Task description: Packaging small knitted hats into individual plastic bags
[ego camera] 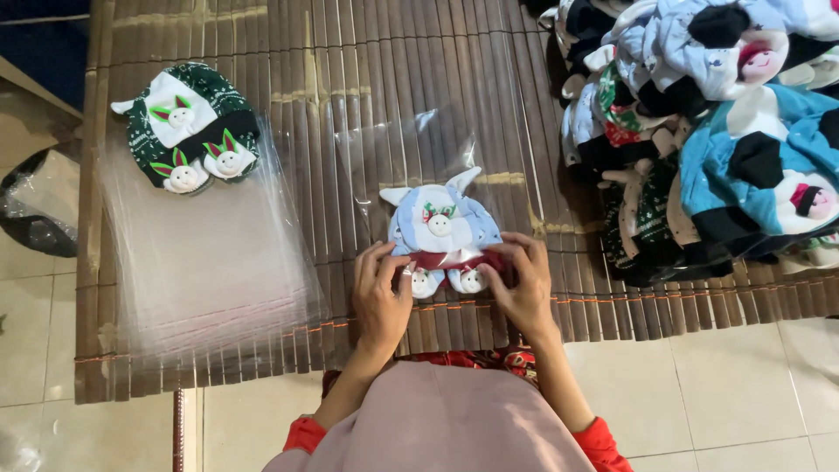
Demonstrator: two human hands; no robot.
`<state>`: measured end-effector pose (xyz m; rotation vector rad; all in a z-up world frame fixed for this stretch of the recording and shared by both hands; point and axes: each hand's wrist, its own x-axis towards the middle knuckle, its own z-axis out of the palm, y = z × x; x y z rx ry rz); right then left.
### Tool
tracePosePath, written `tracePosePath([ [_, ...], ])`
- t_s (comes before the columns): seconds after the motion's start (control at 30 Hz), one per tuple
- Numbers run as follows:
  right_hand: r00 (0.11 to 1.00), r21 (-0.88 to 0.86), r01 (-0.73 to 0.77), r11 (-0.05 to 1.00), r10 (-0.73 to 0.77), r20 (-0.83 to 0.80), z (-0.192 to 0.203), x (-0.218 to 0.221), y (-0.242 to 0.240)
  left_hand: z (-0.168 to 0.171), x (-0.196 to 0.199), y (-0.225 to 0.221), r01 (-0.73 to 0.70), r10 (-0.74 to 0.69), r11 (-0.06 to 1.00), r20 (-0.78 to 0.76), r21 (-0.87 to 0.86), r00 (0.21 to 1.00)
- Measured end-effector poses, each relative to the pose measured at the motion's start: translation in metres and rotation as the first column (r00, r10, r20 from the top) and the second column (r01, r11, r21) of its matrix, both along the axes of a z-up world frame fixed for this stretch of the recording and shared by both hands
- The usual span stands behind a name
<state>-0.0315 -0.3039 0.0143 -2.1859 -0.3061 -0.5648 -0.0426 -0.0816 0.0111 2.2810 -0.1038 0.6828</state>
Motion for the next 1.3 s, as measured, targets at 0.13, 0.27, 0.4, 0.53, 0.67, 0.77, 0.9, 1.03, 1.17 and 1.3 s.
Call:
tracePosePath([
  [0.13, 0.997, -0.057, -0.075, 0.996, 0.076, 0.012, 0.014, 0.004, 0.009, 0.005, -0.002, -0.004, 0.037, -0.037, 0.999, -0.001, -0.023, 0.999],
  [0.27, 0.997, -0.037, -0.075, 0.997, 0.075, 0.003, 0.008, 0.010, 0.008, 0.010, -0.003, -0.006, 0.061, -0.061, 0.998, -0.016, 0.016, 0.998],
  [0.4, 0.997, -0.039, -0.045, 0.998, 0.047, 0.058, 0.009, 0.014, 0.008, -0.002, 0.005, -0.008, -0.017, 0.017, 0.990, 0.004, 0.139, 1.000],
  [0.53, 0.989, -0.034, 0.013, 0.999, -0.008, 0.148, 0.004, 0.015, 0.007, -0.014, 0.010, -0.009, -0.044, 0.035, 0.975, 0.048, 0.219, 0.998],
  [0.67, 0.989, -0.017, -0.057, 0.998, 0.059, 0.135, 0.003, 0.011, 0.003, -0.009, 0.008, -0.011, -0.062, 0.018, 0.957, 0.158, 0.282, 0.987],
  [0.77, 0.985, -0.021, -0.155, 0.988, 0.156, 0.071, 0.008, 0.008, -0.002, -0.007, 0.006, -0.010, -0.050, -0.011, 0.960, 0.213, 0.277, 0.977],
  [0.9, 0.971, -0.025, -0.236, 0.971, 0.237, 0.020, 0.004, 0.008, -0.006, -0.013, 0.005, -0.008, -0.032, -0.041, 0.966, 0.275, 0.255, 0.960],
  [1.03, 0.984, -0.047, -0.172, 0.984, 0.173, 0.033, 0.011, 0.010, 0.000, -0.006, 0.003, -0.008, 0.013, -0.073, 0.980, 0.300, 0.198, 0.951],
  [1.17, 0.991, -0.046, -0.130, 0.990, 0.131, 0.030, 0.008, 0.009, 0.003, -0.003, 0.000, -0.006, 0.027, -0.080, 0.981, 0.277, 0.193, 0.958],
  [1.3, 0.992, -0.093, -0.126, 0.988, 0.128, 0.014, 0.006, 0.008, 0.005, -0.003, -0.003, -0.005, 0.051, -0.096, 0.983, 0.260, 0.174, 0.961],
])
